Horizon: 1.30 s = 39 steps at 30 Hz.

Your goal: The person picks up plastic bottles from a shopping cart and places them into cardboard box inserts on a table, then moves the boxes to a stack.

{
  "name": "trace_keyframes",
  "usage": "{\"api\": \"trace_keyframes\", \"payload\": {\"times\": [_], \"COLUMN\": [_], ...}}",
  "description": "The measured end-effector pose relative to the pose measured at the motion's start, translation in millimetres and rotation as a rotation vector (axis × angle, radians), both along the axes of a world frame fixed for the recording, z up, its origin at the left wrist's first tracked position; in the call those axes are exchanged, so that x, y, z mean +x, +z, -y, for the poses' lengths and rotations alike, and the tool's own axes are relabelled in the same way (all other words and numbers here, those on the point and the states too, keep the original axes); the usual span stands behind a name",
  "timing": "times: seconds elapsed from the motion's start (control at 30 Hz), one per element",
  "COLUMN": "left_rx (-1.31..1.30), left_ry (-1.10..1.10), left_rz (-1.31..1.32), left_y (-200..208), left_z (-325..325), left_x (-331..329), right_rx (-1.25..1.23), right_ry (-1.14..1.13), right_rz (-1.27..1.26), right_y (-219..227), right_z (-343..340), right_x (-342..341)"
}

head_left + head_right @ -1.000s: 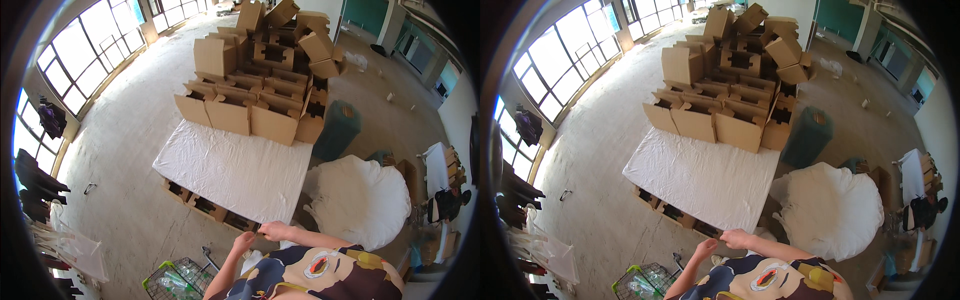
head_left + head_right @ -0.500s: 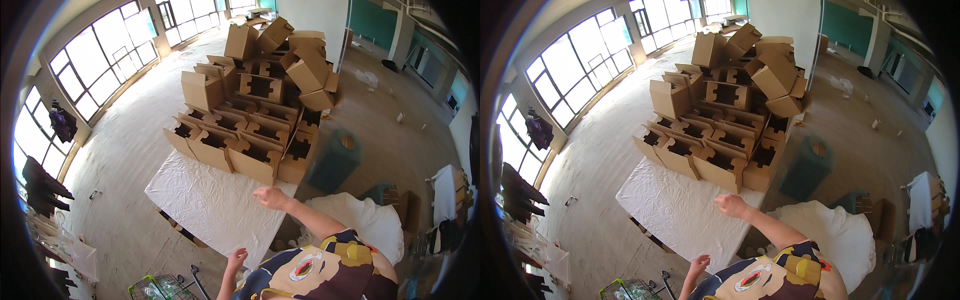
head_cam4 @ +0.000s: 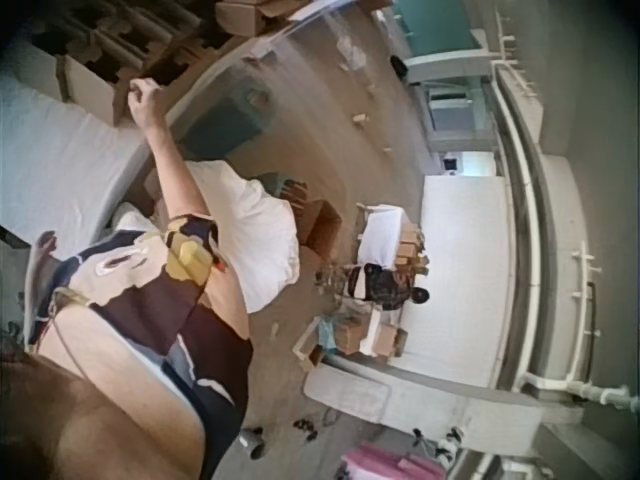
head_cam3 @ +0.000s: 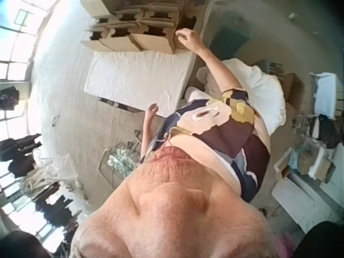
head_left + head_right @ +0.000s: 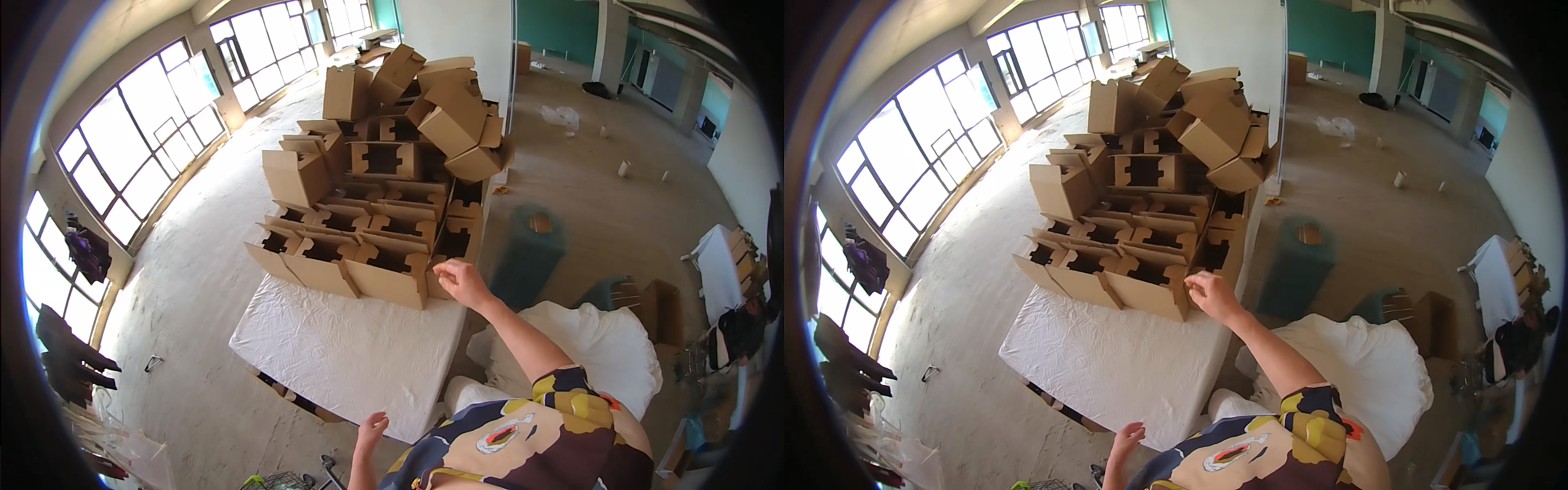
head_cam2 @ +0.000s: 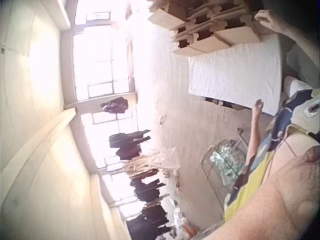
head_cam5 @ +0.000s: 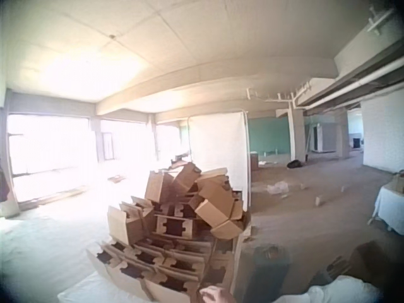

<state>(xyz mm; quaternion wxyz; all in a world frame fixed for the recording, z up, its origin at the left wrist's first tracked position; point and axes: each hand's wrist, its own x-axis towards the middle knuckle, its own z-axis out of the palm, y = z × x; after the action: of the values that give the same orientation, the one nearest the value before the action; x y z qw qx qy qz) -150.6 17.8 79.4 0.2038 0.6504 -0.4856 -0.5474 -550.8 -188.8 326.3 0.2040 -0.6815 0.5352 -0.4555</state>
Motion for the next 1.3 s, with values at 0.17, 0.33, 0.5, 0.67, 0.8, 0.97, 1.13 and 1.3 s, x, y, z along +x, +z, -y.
{"api": "trace_keyframes", "payload": {"times": [0.17,0.33,0.5,0.67,0.8,0.97,1.13,1.3], "left_rx": [0.135,0.143,0.126,0.089,0.092,0.108,0.136,0.005], "left_ry": [0.104,0.24,0.37,0.494,0.534,0.587,0.546,0.476], "left_rz": [-0.082,-0.12,-0.133,-0.149,-0.096,-0.125,-0.109,-0.032], "left_y": [22,36,46,56,51,66,65,41], "left_z": [-9,4,38,56,52,52,55,52], "left_x": [-18,-29,-53,-77,-88,-91,-87,-68], "right_rx": [-0.408,-0.586,-0.551,-0.456,-0.35,-0.296,-0.214,-0.331], "right_ry": [-0.251,-0.494,-0.666,-0.768,-0.819,-0.827,-0.771,-0.784], "right_rz": [-0.156,-0.258,-0.393,-0.469,-0.559,-0.595,-0.513,-0.469], "right_y": [20,75,93,123,129,116,104,133], "right_z": [75,178,297,373,414,450,470,447], "right_x": [-38,-82,-118,-131,-132,-150,-174,-197]}}
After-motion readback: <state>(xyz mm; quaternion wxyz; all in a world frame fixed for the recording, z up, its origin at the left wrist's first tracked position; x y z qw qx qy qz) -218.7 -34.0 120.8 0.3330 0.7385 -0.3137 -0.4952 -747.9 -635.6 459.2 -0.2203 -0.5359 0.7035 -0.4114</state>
